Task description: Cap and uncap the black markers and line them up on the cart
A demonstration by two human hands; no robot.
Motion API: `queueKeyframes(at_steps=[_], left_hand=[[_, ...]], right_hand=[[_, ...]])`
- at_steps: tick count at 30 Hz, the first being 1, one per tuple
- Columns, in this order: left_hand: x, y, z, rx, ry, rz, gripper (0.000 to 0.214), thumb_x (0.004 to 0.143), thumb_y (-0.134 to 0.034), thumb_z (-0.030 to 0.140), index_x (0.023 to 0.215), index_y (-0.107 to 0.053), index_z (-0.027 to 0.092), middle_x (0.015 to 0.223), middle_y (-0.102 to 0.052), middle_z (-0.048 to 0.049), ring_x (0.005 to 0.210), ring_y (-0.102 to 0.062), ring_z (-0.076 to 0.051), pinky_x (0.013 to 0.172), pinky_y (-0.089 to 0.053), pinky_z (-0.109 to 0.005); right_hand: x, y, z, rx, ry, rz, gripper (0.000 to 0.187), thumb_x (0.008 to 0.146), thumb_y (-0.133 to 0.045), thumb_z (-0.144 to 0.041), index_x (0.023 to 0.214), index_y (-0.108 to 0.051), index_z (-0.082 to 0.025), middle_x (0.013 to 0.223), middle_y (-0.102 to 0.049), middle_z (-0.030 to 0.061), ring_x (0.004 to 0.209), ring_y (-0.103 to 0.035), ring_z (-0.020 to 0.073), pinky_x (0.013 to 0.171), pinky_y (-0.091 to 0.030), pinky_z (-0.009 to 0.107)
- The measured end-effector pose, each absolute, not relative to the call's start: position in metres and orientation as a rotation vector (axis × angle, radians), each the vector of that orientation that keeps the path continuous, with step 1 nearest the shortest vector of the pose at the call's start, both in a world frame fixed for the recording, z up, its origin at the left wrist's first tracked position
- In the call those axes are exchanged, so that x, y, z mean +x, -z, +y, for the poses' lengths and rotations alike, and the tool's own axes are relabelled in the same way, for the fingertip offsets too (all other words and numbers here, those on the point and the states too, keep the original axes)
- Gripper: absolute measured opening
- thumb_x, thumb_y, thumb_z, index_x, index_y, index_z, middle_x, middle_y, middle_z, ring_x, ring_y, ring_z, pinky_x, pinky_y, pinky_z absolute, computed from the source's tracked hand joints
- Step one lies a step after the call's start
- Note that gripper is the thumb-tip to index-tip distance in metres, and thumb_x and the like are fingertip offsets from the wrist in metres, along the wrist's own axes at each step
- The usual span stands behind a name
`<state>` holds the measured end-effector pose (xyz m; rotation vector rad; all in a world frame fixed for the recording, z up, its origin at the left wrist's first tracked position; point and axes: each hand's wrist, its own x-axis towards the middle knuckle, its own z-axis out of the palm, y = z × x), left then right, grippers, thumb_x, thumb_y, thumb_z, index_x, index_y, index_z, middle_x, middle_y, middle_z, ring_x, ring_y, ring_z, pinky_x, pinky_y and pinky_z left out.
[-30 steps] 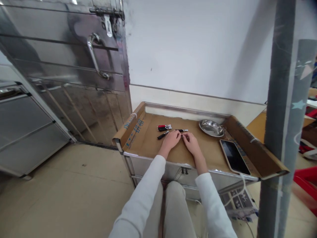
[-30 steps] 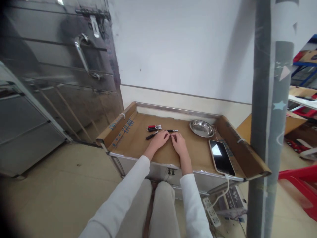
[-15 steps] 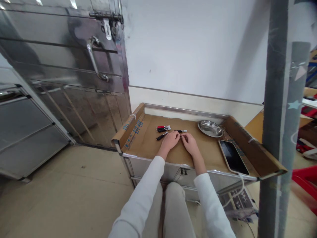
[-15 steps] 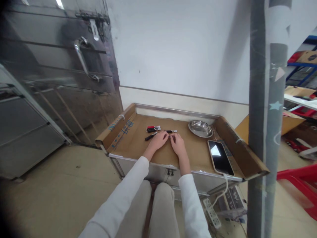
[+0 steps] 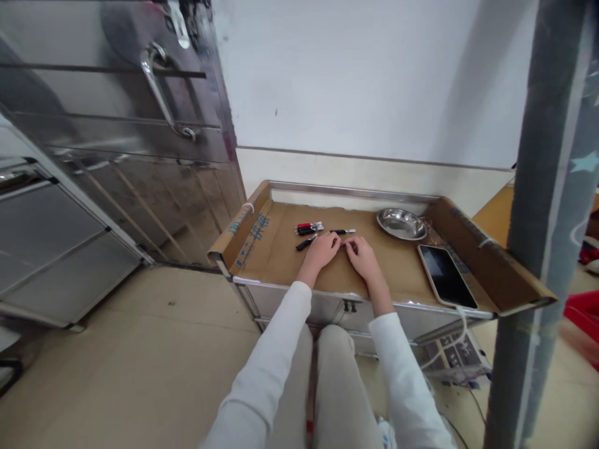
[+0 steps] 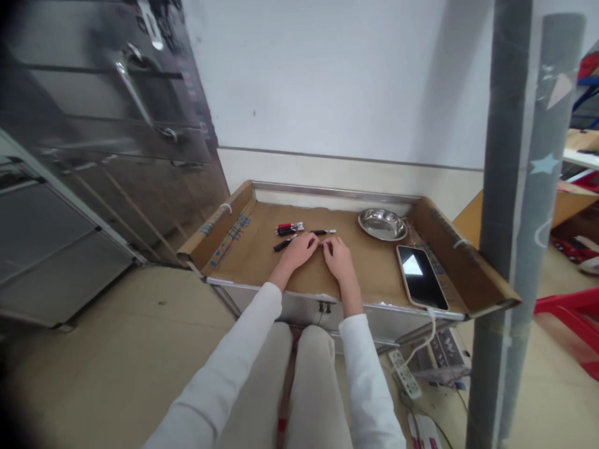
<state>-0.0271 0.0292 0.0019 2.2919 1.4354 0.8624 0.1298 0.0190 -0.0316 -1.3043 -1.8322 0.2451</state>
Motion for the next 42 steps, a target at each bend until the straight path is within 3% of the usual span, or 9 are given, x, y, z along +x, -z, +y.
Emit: queueKeyframes(at_steps=[10,18,36,42], left_hand=[[-0.0257,-0.0044,0.0313,2.298,-0.894,1.416,0.017,0.09,-0.045,0.018,0.095,-0.061,0.019,0.098,-0.067,-0.006,0.089,-0.062,-0.018,0.087,-0.047,-0.031],[-0.0297,-0.0048,0.0292,2.327,-0.878,1.316,0.014,0.086,-0.053,0.018,0.098,-0.061,0.019,0.1,-0.066,-0.0058,0.092,-0.062,-0.018,0.088,-0.048,-0.032],[-0.0284,-0.0013,0.0294,2.343,-0.885,1.462,0.021,0.09,-0.043,0.013,0.105,-0.057,0.017,0.112,-0.058,-0.009,0.103,-0.059,-0.019,0.096,-0.046,-0.034],[-0.0287,-0.0049,0.0268,2.343,-0.817,1.473,0.02,0.09,-0.042,0.013,0.1,-0.059,0.016,0.107,-0.059,-0.0096,0.099,-0.06,-0.02,0.094,-0.047,-0.036]], right_hand=[[0.1276,0.0327,0.0262,-1.351,-0.126,-1.9,0.021,0.091,-0.039,-0.027,0.09,-0.059,-0.02,0.088,-0.059,0.0088,0.085,-0.054,0.0222,0.081,-0.044,0.034],[0.125,0.0265,0.02,-1.398,-0.162,-1.928,0.018,0.081,-0.048,-0.015,0.093,-0.06,-0.02,0.091,-0.059,0.0066,0.082,-0.056,0.0198,0.078,-0.045,0.032],[0.1252,0.0292,0.0227,-1.349,-0.153,-1.876,0.017,0.087,-0.044,-0.021,0.094,-0.059,-0.02,0.097,-0.058,0.0087,0.09,-0.057,0.0222,0.085,-0.047,0.037],[0.1239,0.0282,0.0211,-1.363,-0.176,-1.866,0.018,0.086,-0.044,-0.021,0.093,-0.06,-0.02,0.095,-0.058,0.0087,0.087,-0.056,0.0216,0.083,-0.048,0.037]])
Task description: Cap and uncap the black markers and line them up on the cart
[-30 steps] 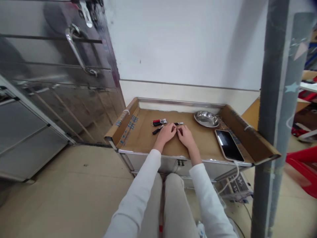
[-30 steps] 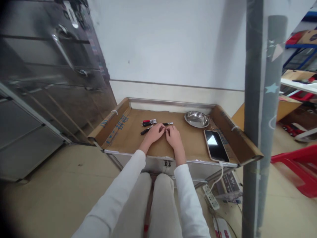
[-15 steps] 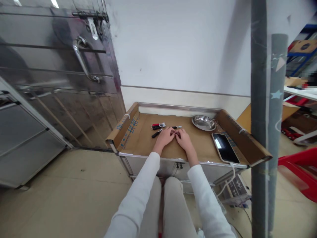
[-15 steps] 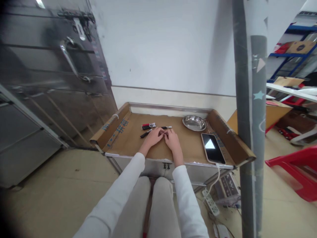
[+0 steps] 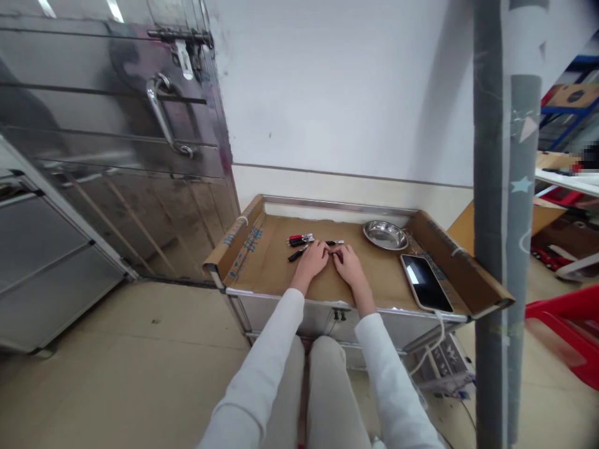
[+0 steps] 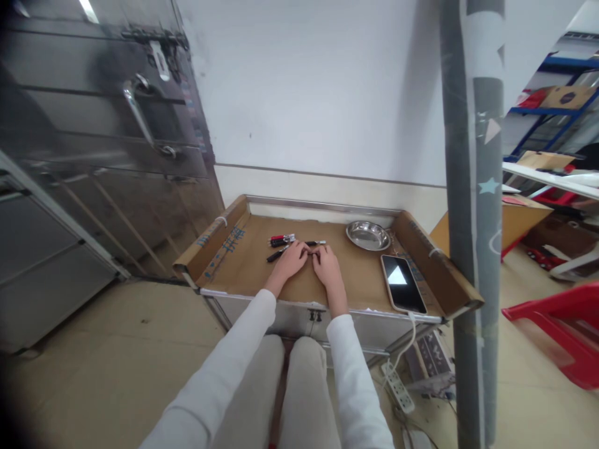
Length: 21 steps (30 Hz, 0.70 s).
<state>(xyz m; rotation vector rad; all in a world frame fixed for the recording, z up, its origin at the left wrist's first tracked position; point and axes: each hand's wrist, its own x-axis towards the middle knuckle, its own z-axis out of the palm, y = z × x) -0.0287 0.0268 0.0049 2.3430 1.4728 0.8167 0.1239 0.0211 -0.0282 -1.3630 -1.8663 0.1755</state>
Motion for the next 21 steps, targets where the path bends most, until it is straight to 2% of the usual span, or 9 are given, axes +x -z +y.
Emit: queueKeyframes(at_steps=[21], left_hand=[[-0.031,-0.0047,0.0274,2.31,-0.837,1.487,0.022,0.09,-0.041,0.013,0.097,-0.062,0.018,0.106,-0.061,-0.0074,0.095,-0.061,-0.018,0.092,-0.047,-0.032]], right_hand=[[0.1216,0.0321,0.0222,-1.331,-0.125,-1.871,0.016,0.086,-0.045,-0.019,0.092,-0.059,-0.022,0.092,-0.056,0.006,0.083,-0.057,0.0198,0.082,-0.049,0.036]])
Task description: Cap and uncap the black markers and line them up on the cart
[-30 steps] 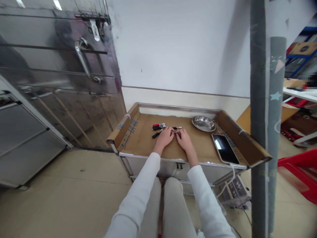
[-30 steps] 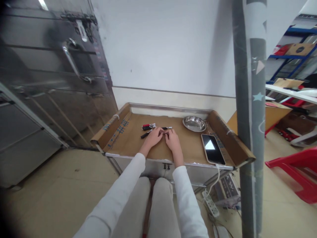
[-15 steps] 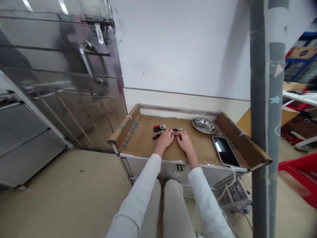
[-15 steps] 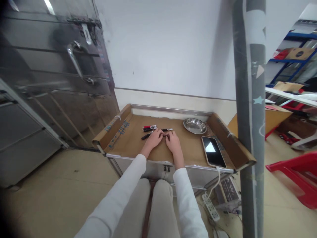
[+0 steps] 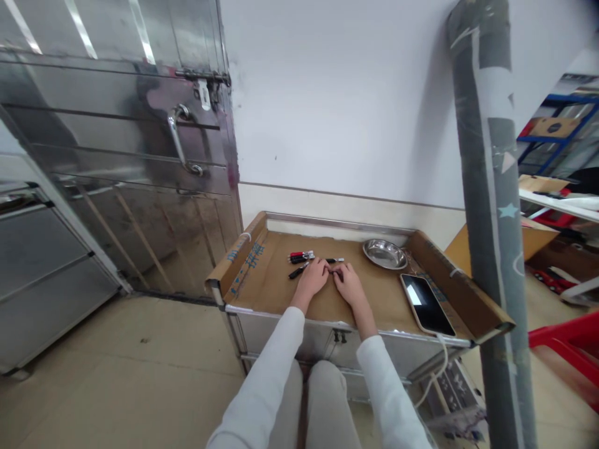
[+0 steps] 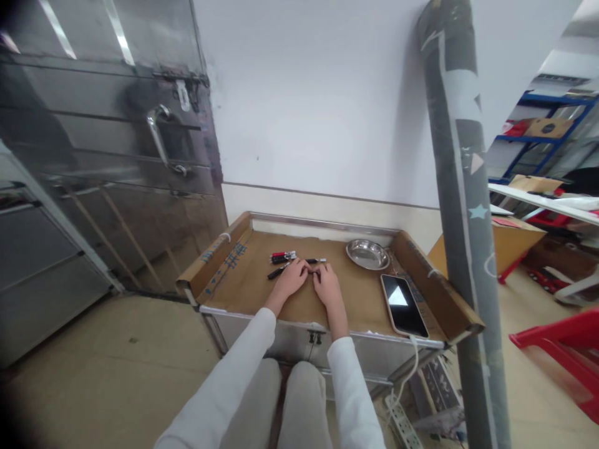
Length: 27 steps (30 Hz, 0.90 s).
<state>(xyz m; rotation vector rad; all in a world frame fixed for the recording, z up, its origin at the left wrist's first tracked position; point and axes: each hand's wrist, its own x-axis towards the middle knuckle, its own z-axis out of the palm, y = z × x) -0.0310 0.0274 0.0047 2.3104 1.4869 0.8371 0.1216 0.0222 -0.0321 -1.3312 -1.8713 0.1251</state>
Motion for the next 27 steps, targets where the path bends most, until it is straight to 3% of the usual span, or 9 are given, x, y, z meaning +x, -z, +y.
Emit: queueKeyframes(at_steps=[27], left_hand=[[-0.0335,-0.0023,0.0254,2.265,-0.849,1.496,0.022,0.089,-0.042,0.014,0.096,-0.063,0.019,0.106,-0.061,-0.0073,0.095,-0.061,-0.018,0.093,-0.046,-0.032]], right_hand=[[0.1207,0.0352,0.0222,-1.377,-0.102,-1.89,0.016,0.087,-0.044,-0.02,0.091,-0.06,-0.021,0.091,-0.056,0.0067,0.082,-0.061,0.0202,0.08,-0.051,0.035]])
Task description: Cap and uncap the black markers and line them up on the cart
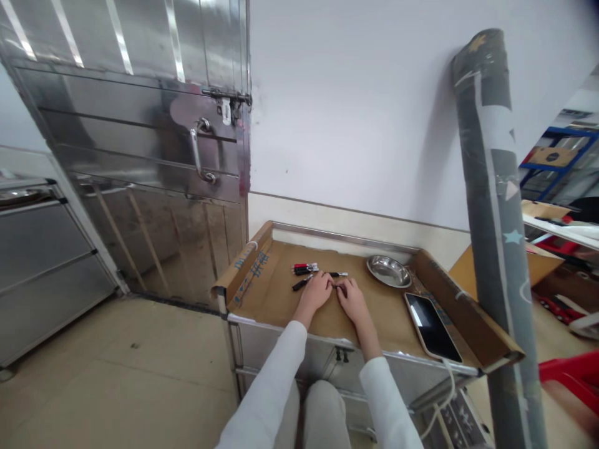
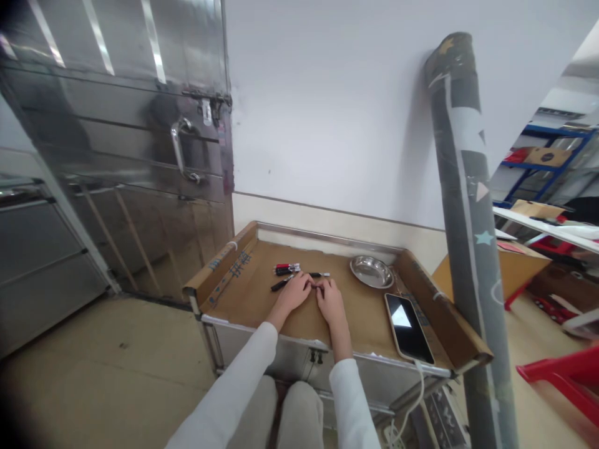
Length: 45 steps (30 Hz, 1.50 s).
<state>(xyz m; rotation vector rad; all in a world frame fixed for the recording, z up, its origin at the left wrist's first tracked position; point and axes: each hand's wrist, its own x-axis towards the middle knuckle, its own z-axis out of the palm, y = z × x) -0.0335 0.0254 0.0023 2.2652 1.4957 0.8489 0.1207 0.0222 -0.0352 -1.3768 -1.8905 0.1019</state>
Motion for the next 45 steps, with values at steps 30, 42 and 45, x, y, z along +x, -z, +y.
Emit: queueKeyframes(at_steps=[30,42,45], left_hand=[[-0.0332,-0.0009,0.0269,2.272,-0.867,1.491,0.022,0.088,-0.043,0.012,0.096,-0.063,0.019,0.104,-0.061,-0.0061,0.093,-0.061,-0.018,0.091,-0.046,-0.031],[-0.0324,-0.0013,0.028,2.277,-0.854,1.493,0.022,0.09,-0.042,0.013,0.096,-0.063,0.019,0.104,-0.061,-0.0068,0.092,-0.061,-0.018,0.09,-0.047,-0.032],[-0.0318,0.0002,0.0298,2.291,-0.868,1.491,0.021,0.089,-0.043,0.013,0.095,-0.063,0.018,0.104,-0.061,-0.0067,0.092,-0.061,-0.018,0.091,-0.046,-0.032]], right_hand=[[0.1222,0.0383,0.0259,-1.352,-0.132,-1.885,0.016,0.086,-0.045,-0.02,0.092,-0.06,-0.02,0.093,-0.056,0.0062,0.083,-0.06,0.0189,0.081,-0.05,0.035],[0.1213,0.0344,0.0207,-1.379,-0.142,-1.89,0.015,0.086,-0.047,-0.02,0.091,-0.061,-0.021,0.09,-0.056,0.0049,0.08,-0.059,0.0179,0.079,-0.048,0.032],[0.1213,0.0328,0.0194,-1.393,-0.144,-1.894,0.015,0.085,-0.048,-0.02,0.092,-0.061,-0.02,0.091,-0.057,0.0054,0.08,-0.059,0.0185,0.079,-0.048,0.032]])
